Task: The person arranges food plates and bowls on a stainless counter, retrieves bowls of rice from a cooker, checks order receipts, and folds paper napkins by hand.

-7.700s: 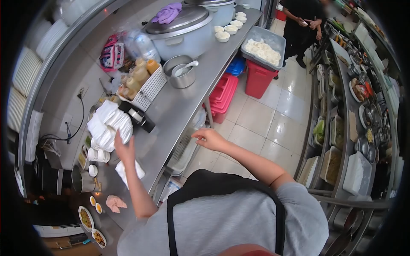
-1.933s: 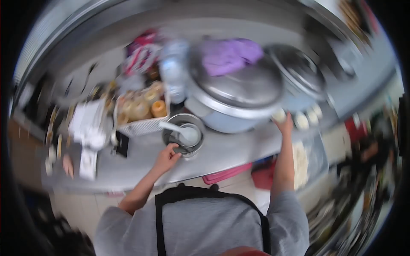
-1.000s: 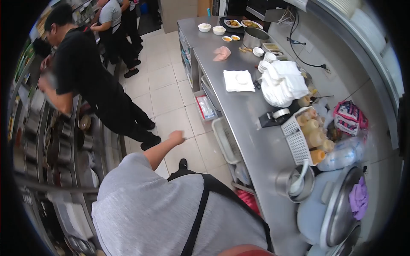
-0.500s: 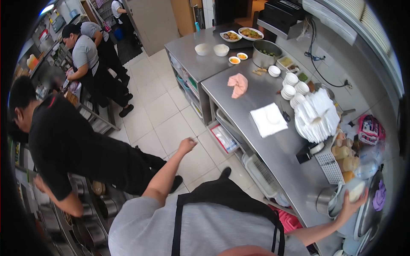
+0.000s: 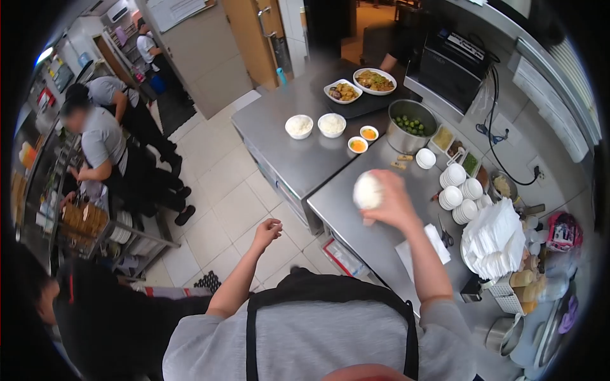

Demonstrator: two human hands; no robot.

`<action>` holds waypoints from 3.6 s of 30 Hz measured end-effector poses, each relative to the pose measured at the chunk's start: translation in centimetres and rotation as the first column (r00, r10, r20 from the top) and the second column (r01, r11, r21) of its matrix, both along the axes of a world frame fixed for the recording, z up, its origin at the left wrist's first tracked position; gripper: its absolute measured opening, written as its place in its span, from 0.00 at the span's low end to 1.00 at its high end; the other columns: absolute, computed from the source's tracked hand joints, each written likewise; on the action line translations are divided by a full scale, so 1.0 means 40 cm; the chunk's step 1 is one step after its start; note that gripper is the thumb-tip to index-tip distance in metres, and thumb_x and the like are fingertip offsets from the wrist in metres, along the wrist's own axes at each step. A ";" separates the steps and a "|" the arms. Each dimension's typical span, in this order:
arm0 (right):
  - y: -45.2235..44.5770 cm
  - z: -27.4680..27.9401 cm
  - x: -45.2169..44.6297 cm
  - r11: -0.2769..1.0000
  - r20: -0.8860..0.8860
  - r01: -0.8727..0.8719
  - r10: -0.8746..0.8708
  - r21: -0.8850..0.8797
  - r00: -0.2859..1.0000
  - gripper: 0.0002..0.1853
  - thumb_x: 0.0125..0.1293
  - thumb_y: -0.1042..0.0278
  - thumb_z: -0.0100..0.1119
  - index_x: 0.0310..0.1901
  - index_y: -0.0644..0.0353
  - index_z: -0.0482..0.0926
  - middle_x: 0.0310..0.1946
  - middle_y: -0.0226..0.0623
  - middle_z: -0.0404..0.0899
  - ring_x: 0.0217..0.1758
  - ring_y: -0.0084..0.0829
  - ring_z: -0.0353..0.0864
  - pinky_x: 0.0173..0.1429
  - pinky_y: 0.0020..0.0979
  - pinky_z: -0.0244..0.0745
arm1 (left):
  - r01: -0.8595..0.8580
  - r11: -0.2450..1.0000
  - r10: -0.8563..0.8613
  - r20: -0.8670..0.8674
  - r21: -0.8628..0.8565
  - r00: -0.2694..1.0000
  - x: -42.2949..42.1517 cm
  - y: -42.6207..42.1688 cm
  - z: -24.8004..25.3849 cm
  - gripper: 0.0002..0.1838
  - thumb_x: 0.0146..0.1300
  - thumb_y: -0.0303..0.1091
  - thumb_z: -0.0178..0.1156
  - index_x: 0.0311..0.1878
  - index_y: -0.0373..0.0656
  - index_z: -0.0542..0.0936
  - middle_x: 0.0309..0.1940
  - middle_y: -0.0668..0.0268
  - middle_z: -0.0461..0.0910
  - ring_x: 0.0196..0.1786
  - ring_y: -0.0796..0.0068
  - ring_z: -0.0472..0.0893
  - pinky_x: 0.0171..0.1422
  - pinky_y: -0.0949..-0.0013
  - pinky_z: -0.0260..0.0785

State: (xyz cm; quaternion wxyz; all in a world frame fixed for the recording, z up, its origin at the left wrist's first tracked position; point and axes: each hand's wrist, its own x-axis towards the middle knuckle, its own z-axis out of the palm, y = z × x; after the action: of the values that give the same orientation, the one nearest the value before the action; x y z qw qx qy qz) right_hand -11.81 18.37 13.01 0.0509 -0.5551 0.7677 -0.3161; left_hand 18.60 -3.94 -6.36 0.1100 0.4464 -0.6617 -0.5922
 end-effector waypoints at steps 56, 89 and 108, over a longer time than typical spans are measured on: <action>0.412 0.644 -0.237 0.537 -0.487 0.116 -0.822 -0.836 0.295 0.13 0.53 0.75 0.62 0.43 0.57 0.79 0.48 0.40 0.74 0.51 0.38 0.74 0.54 0.34 0.69 | 0.280 0.788 -0.595 -0.795 -0.548 0.118 -1.042 0.382 0.871 0.18 0.62 0.29 0.55 0.55 0.36 0.72 0.53 0.62 0.75 0.54 0.75 0.73 0.58 0.73 0.63; 0.311 0.699 -0.285 0.485 -0.484 0.362 -0.869 -0.796 0.100 0.31 0.42 0.65 0.69 0.52 0.55 0.70 0.48 0.37 0.71 0.55 0.38 0.65 0.57 0.41 0.55 | 0.603 0.786 -0.238 -0.967 -0.139 0.087 -1.101 0.489 1.011 0.10 0.63 0.27 0.47 0.39 0.28 0.72 0.40 0.56 0.77 0.43 0.68 0.78 0.50 0.66 0.77; 0.320 0.693 -0.302 0.440 -0.447 0.400 -0.891 -0.804 0.083 0.29 0.42 0.64 0.69 0.48 0.56 0.72 0.46 0.37 0.72 0.54 0.40 0.69 0.54 0.44 0.62 | 0.741 0.666 -0.088 -0.996 -0.083 -0.033 -1.177 0.458 0.934 0.04 0.59 0.24 0.54 0.34 0.32 0.76 0.27 0.63 0.76 0.32 0.75 0.78 0.48 0.58 0.77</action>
State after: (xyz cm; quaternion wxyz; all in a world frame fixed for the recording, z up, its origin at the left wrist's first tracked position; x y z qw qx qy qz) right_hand -23.88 31.18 40.72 -0.6280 -0.1942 0.7360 -0.1618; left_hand -28.47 14.37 31.00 0.1938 -0.2759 -0.3501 -0.8739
